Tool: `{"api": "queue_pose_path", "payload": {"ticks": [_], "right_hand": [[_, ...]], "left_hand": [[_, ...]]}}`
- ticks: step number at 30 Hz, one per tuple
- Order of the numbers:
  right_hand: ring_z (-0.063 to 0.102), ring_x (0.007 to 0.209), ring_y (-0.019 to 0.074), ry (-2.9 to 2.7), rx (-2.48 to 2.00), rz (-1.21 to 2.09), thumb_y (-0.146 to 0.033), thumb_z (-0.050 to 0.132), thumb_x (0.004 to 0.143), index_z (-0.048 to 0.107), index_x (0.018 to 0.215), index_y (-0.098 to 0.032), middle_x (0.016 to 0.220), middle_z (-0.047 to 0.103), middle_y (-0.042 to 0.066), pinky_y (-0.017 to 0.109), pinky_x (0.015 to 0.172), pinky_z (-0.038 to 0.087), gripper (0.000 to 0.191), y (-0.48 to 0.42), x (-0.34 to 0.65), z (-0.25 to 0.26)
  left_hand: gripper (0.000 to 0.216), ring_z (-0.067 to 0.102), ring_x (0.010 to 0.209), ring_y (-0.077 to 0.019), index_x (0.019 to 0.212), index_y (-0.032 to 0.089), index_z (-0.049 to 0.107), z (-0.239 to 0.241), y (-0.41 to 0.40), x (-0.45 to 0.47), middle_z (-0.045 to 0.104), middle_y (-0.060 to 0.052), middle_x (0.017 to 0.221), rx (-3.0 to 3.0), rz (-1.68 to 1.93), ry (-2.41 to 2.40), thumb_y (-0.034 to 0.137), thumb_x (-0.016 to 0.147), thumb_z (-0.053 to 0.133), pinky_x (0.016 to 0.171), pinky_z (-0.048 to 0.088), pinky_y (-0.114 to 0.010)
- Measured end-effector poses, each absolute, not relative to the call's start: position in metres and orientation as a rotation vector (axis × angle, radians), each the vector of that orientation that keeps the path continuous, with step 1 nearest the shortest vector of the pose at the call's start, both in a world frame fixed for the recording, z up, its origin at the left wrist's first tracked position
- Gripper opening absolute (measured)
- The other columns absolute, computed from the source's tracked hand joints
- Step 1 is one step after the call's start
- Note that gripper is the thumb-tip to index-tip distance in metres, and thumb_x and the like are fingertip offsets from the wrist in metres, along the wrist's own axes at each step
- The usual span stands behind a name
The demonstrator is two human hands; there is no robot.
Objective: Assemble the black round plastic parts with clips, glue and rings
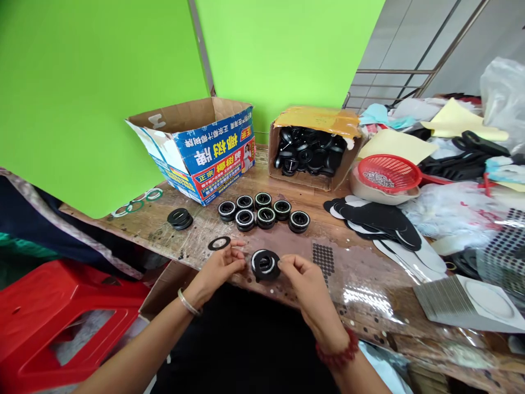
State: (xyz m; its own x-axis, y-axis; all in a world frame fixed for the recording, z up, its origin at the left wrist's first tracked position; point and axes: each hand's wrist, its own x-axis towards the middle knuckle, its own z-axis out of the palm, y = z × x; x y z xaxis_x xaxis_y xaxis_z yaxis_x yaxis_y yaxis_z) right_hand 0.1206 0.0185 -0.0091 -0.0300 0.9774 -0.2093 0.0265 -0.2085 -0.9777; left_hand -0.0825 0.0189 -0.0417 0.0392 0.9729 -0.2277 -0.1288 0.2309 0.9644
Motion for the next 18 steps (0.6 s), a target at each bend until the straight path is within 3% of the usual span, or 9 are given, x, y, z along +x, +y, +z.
{"api": "queue_pose_path", "payload": {"ticks": [5, 9, 18], "right_hand": [[0.058, 0.069, 0.0174, -0.935, -1.422, 1.522, -0.04, 0.08, 0.052, 0.073, 0.069, -0.015, 0.074, 0.071, 0.006, 0.029, 0.064, 0.045, 0.031, 0.043, 0.116, -0.031], [0.057, 0.068, 0.0173, -0.918, -1.417, 1.55, -0.035, 0.078, 0.052, 0.072, 0.065, -0.015, 0.065, 0.067, 0.005, 0.028, 0.062, 0.043, 0.024, 0.048, 0.112, -0.035], [0.061, 0.069, 0.0199, -0.862, -1.411, 1.472, -0.035, 0.077, 0.053, 0.069, 0.065, -0.017, 0.07, 0.071, 0.006, 0.032, 0.067, 0.047, 0.023, 0.044, 0.105, -0.045]], "left_hand": [[0.038, 0.067, 0.063, -0.0124, 0.105, 0.016, 0.053, -0.039, 0.008, -0.064, 0.064, 0.003, 0.068, 0.604, 1.09, 1.12, 0.019, 0.075, 0.075, 0.068, 0.056, -0.026], [0.036, 0.066, 0.058, -0.011, 0.101, 0.016, 0.053, -0.038, 0.014, -0.059, 0.064, 0.004, 0.063, 0.507, 1.135, 1.133, 0.012, 0.074, 0.077, 0.063, 0.057, -0.024], [0.038, 0.067, 0.056, -0.0122, 0.1, 0.016, 0.054, -0.042, 0.019, -0.066, 0.065, 0.004, 0.063, 0.489, 1.119, 1.118, 0.013, 0.073, 0.08, 0.061, 0.058, -0.024]]}}
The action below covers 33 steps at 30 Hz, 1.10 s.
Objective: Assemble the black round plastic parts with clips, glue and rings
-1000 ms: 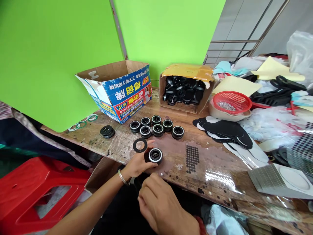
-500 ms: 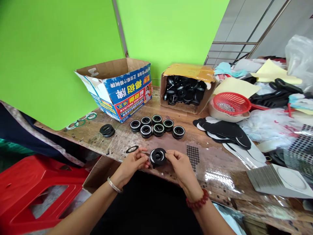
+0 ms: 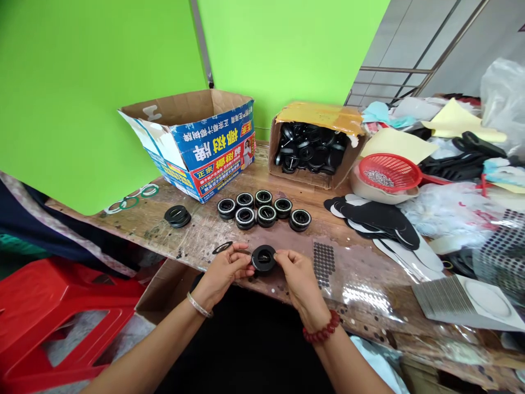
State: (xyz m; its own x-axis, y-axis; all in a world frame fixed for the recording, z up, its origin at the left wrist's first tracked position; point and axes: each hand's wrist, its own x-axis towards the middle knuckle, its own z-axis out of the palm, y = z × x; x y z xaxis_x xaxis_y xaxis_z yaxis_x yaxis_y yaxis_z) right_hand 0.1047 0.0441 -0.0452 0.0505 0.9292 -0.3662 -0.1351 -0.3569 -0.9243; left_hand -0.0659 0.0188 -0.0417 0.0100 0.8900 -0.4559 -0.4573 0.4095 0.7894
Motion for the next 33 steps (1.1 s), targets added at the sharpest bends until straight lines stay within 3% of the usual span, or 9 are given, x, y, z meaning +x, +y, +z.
{"api": "queue_pose_path", "payload": {"ticks": [21, 27, 33], "right_hand": [[0.062, 0.074, 0.0204, -0.894, -1.449, 1.39, -0.038, 0.076, 0.056, 0.069, 0.065, -0.016, 0.077, 0.071, 0.007, 0.032, 0.069, 0.049, 0.024, 0.038, 0.098, -0.043], [0.056, 0.068, 0.0178, -1.216, -1.52, 1.118, -0.042, 0.065, 0.068, 0.063, 0.062, -0.018, 0.074, 0.066, 0.005, 0.031, 0.067, 0.044, 0.024, 0.034, 0.099, -0.044], [0.051, 0.063, 0.0165, -1.672, -1.549, 0.756, -0.033, 0.052, 0.08, 0.051, 0.063, -0.022, 0.066, 0.056, 0.001, 0.03, 0.063, 0.038, 0.02, 0.033, 0.103, -0.04]], "left_hand": [[0.048, 0.067, 0.055, -0.0122, 0.103, 0.017, 0.05, -0.04, 0.02, -0.065, 0.065, 0.005, 0.063, 0.533, 1.113, 1.142, 0.023, 0.069, 0.084, 0.061, 0.059, -0.025], [0.042, 0.064, 0.051, -0.0119, 0.104, 0.016, 0.05, -0.038, 0.024, -0.061, 0.06, 0.008, 0.058, 0.565, 1.104, 1.204, 0.015, 0.072, 0.077, 0.055, 0.059, -0.025], [0.038, 0.063, 0.049, -0.0114, 0.102, 0.014, 0.058, -0.035, 0.028, -0.059, 0.058, 0.008, 0.056, 0.597, 1.079, 1.218, 0.017, 0.07, 0.079, 0.05, 0.059, -0.023]]}}
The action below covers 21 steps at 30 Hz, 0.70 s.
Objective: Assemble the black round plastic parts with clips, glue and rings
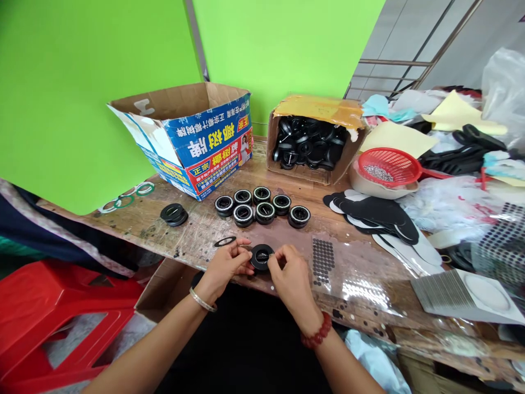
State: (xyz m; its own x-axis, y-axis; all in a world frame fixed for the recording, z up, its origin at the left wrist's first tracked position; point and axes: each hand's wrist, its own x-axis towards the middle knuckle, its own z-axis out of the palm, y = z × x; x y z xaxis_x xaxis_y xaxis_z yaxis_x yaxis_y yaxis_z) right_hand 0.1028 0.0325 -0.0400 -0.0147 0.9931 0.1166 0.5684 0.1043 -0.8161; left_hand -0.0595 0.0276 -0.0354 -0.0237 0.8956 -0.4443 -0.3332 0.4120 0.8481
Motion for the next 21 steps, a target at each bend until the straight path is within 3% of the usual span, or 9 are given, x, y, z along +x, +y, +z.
{"api": "queue_pose_path", "payload": {"ticks": [3, 6, 12, 17, 21], "right_hand": [[0.046, 0.054, 0.0142, -1.818, -1.593, 0.732, -0.03, 0.053, 0.079, 0.047, 0.062, -0.023, 0.056, 0.051, -0.002, 0.029, 0.056, 0.032, 0.019, 0.037, 0.108, -0.034], [0.047, 0.049, 0.013, -1.816, -1.629, 0.913, -0.036, 0.055, 0.079, 0.046, 0.063, -0.023, 0.052, 0.051, -0.003, 0.027, 0.051, 0.033, 0.023, 0.047, 0.115, -0.031], [0.048, 0.039, 0.0116, -1.763, -1.704, 1.314, -0.045, 0.055, 0.083, 0.046, 0.075, -0.023, 0.051, 0.053, -0.006, 0.022, 0.04, 0.033, 0.026, 0.076, 0.112, -0.033], [0.052, 0.059, 0.0142, -2.051, -1.701, 1.002, -0.054, 0.063, 0.078, 0.049, 0.075, -0.021, 0.07, 0.059, -0.001, 0.026, 0.053, 0.035, 0.036, 0.085, 0.093, -0.031], [0.055, 0.07, 0.0171, -2.131, -1.62, 0.971, -0.05, 0.065, 0.078, 0.05, 0.088, -0.021, 0.081, 0.061, 0.0, 0.028, 0.063, 0.039, 0.034, 0.069, 0.095, -0.029]], "left_hand": [[0.027, 0.063, 0.048, -0.0103, 0.095, 0.011, 0.066, -0.036, 0.029, -0.061, 0.06, 0.004, 0.056, 0.614, 1.044, 1.217, 0.017, 0.071, 0.079, 0.05, 0.059, -0.022], [0.019, 0.063, 0.048, -0.0099, 0.088, 0.01, 0.07, -0.038, 0.031, -0.062, 0.064, 0.0, 0.058, 0.628, 1.012, 1.212, 0.016, 0.072, 0.077, 0.05, 0.058, -0.021], [0.023, 0.062, 0.047, -0.0086, 0.09, 0.01, 0.071, -0.04, 0.032, -0.065, 0.067, -0.001, 0.062, 0.648, 0.979, 1.181, 0.021, 0.071, 0.08, 0.052, 0.057, -0.019], [0.035, 0.063, 0.05, -0.0096, 0.079, 0.01, 0.068, -0.043, 0.031, -0.068, 0.065, -0.002, 0.059, 0.659, 0.968, 1.165, 0.044, 0.078, 0.074, 0.055, 0.056, -0.02], [0.044, 0.063, 0.048, -0.0109, 0.081, 0.011, 0.067, -0.044, 0.032, -0.067, 0.065, -0.002, 0.058, 0.673, 0.966, 1.195, 0.055, 0.083, 0.066, 0.052, 0.055, -0.022]]}}
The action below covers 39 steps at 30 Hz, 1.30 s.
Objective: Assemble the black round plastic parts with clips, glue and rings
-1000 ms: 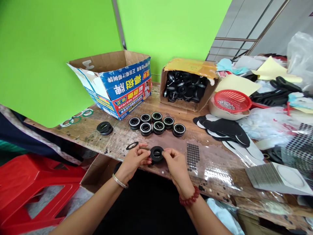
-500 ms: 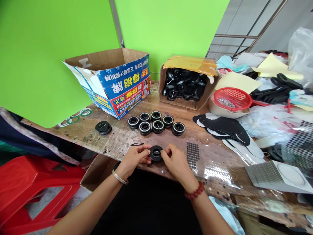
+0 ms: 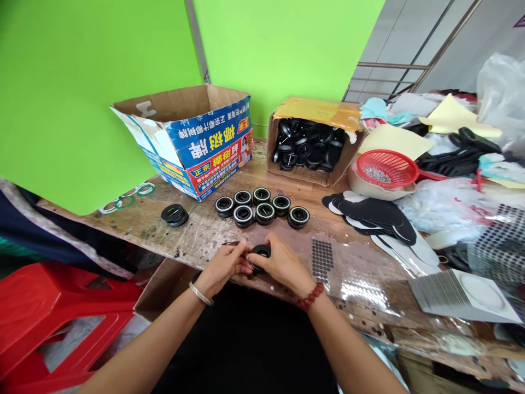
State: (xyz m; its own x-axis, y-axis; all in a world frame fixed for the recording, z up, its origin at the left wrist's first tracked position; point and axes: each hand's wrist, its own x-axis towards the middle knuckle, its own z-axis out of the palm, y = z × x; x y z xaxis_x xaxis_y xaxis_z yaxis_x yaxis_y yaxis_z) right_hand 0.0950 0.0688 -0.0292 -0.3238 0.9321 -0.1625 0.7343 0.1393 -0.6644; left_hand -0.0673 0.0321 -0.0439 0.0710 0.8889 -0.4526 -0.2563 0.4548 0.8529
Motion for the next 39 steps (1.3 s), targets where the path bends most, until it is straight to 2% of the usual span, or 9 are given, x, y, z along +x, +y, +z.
{"api": "queue_pose_path", "payload": {"ticks": [3, 6, 10, 14, 17, 21, 25, 31, 39], "right_hand": [[0.058, 0.082, 0.0195, -2.104, -1.511, 1.008, -0.038, 0.069, 0.074, 0.052, 0.099, -0.021, 0.095, 0.061, 0.003, 0.032, 0.073, 0.045, 0.035, 0.053, 0.1, -0.032], [0.059, 0.097, 0.0228, -2.031, -1.404, 0.988, -0.025, 0.071, 0.067, 0.053, 0.113, -0.021, 0.112, 0.058, 0.007, 0.038, 0.086, 0.048, 0.05, 0.039, 0.103, -0.04], [0.062, 0.086, 0.0201, -1.774, -1.416, 1.161, -0.031, 0.07, 0.067, 0.048, 0.126, -0.021, 0.111, 0.06, 0.008, 0.036, 0.077, 0.054, 0.064, 0.028, 0.117, -0.049], [0.063, 0.081, 0.0196, -1.701, -1.449, 1.138, -0.041, 0.064, 0.075, 0.06, 0.106, -0.019, 0.099, 0.066, 0.008, 0.033, 0.071, 0.054, 0.038, 0.025, 0.146, -0.049], [0.064, 0.077, 0.0193, -1.774, -1.455, 1.066, -0.041, 0.059, 0.08, 0.065, 0.094, -0.019, 0.089, 0.067, 0.006, 0.032, 0.071, 0.052, 0.026, 0.022, 0.16, -0.049], [0.063, 0.078, 0.0193, -1.84, -1.406, 1.023, -0.037, 0.057, 0.083, 0.066, 0.09, -0.02, 0.087, 0.067, 0.006, 0.031, 0.07, 0.051, 0.021, 0.018, 0.156, -0.052], [0.062, 0.08, 0.0196, -1.889, -1.336, 0.988, -0.033, 0.055, 0.085, 0.066, 0.085, -0.02, 0.088, 0.067, 0.006, 0.031, 0.071, 0.049, 0.016, 0.015, 0.142, -0.051], [0.062, 0.08, 0.0191, -1.919, -1.284, 0.967, -0.03, 0.054, 0.088, 0.065, 0.084, -0.021, 0.088, 0.065, 0.005, 0.031, 0.072, 0.048, 0.015, 0.01, 0.142, -0.048], [0.062, 0.081, 0.0206, -1.766, -1.348, 1.007, -0.036, 0.056, 0.088, 0.066, 0.08, -0.022, 0.085, 0.067, 0.006, 0.031, 0.074, 0.049, 0.019, -0.002, 0.167, -0.048]], "left_hand": [[0.036, 0.059, 0.045, -0.0083, 0.077, 0.011, 0.068, -0.043, 0.032, -0.062, 0.065, 0.0, 0.059, 0.723, 0.966, 1.229, 0.045, 0.072, 0.079, 0.048, 0.051, -0.019], [0.032, 0.058, 0.043, -0.0081, 0.074, 0.012, 0.068, -0.039, 0.031, -0.059, 0.063, 0.002, 0.058, 0.768, 0.972, 1.275, 0.032, 0.06, 0.087, 0.046, 0.051, -0.019], [0.031, 0.059, 0.047, -0.0088, 0.076, 0.012, 0.068, -0.031, 0.032, -0.083, 0.062, 0.002, 0.061, 0.818, 1.051, 1.394, 0.032, 0.059, 0.085, 0.05, 0.053, -0.021], [0.031, 0.061, 0.052, -0.0103, 0.087, 0.014, 0.066, -0.023, 0.04, -0.145, 0.063, 0.003, 0.064, 0.868, 1.169, 1.652, 0.034, 0.067, 0.076, 0.056, 0.053, -0.022], [0.025, 0.063, 0.057, -0.017, 0.083, 0.016, 0.064, -0.019, 0.047, -0.184, 0.061, 0.001, 0.063, 0.935, 1.168, 1.857, 0.032, 0.067, 0.074, 0.058, 0.053, -0.028], [0.032, 0.065, 0.094, -0.0276, 0.104, 0.018, 0.065, -0.015, 0.053, -0.185, 0.066, -0.009, 0.098, 1.389, 1.192, 2.221, 0.026, 0.073, 0.072, 0.084, 0.052, -0.039], [0.027, 0.057, 0.111, -0.0309, 0.105, 0.015, 0.067, -0.012, 0.076, -0.143, 0.064, -0.015, 0.113, 2.158, 0.797, 2.281, 0.024, 0.08, 0.07, 0.099, 0.045, -0.042], [0.025, 0.056, 0.11, -0.0359, 0.096, 0.009, 0.071, -0.011, 0.125, -0.122, 0.064, -0.02, 0.11, 2.189, 0.579, 2.322, 0.019, 0.073, 0.076, 0.094, 0.047, -0.046], [0.015, 0.063, 0.101, -0.0259, 0.095, 0.018, 0.071, 0.018, 0.082, -0.141, 0.068, -0.008, 0.103, 2.233, 0.765, 2.06, 0.022, 0.08, 0.072, 0.091, 0.05, -0.038]]}}
